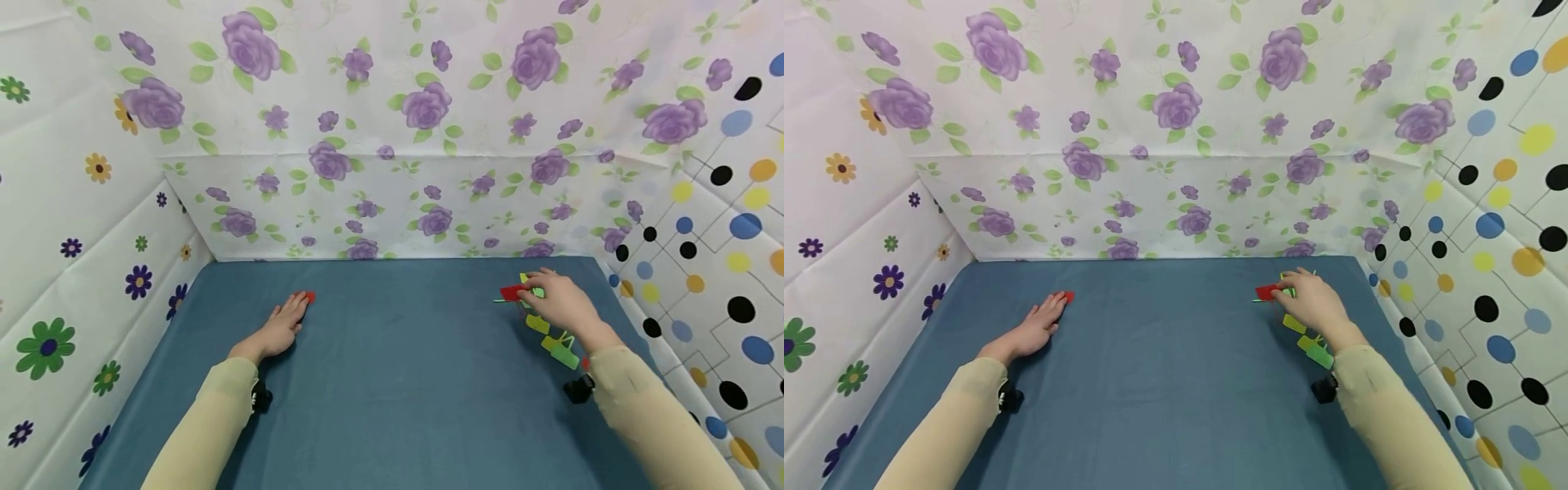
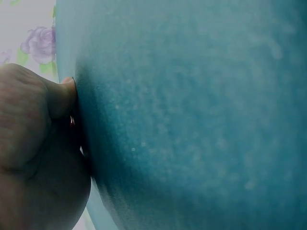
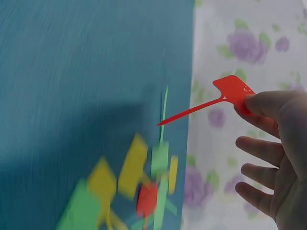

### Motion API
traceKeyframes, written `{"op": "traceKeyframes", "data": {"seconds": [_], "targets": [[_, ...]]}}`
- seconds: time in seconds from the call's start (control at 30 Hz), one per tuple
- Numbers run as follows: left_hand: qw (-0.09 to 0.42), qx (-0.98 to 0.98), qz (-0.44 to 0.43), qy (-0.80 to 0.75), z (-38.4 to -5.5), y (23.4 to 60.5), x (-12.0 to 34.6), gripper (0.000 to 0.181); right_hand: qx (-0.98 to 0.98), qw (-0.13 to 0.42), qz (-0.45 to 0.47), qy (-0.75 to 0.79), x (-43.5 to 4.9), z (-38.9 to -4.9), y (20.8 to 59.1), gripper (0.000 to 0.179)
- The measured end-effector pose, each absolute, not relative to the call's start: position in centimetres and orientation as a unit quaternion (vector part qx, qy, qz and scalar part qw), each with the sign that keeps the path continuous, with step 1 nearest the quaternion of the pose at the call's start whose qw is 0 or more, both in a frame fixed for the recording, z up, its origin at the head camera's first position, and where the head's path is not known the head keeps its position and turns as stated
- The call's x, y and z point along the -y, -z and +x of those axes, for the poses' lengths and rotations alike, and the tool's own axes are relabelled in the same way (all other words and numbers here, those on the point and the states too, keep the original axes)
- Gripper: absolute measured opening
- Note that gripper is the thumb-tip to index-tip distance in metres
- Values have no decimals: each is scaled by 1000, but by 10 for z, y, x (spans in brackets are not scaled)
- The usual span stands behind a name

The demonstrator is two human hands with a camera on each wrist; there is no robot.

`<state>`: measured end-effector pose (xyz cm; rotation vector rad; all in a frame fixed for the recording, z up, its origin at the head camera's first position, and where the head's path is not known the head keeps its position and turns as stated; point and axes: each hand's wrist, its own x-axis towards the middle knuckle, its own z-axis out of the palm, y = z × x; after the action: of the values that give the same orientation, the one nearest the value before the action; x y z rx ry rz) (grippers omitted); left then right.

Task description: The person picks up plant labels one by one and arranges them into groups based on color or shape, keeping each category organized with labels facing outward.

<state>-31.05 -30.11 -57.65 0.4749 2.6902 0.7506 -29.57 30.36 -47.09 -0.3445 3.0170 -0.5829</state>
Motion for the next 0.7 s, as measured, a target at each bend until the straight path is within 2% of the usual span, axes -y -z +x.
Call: {"op": "traceKeyframes", "data": {"seconds": [0.37, 0.7], "targets": [[150, -939, 170, -259, -311, 576, 302, 67, -926, -31, -97, 364, -217, -312, 486, 36], [153, -936, 173, -266, -312, 578, 303, 67, -878, -5, -48, 476, -133, -327, 510, 33]]}}
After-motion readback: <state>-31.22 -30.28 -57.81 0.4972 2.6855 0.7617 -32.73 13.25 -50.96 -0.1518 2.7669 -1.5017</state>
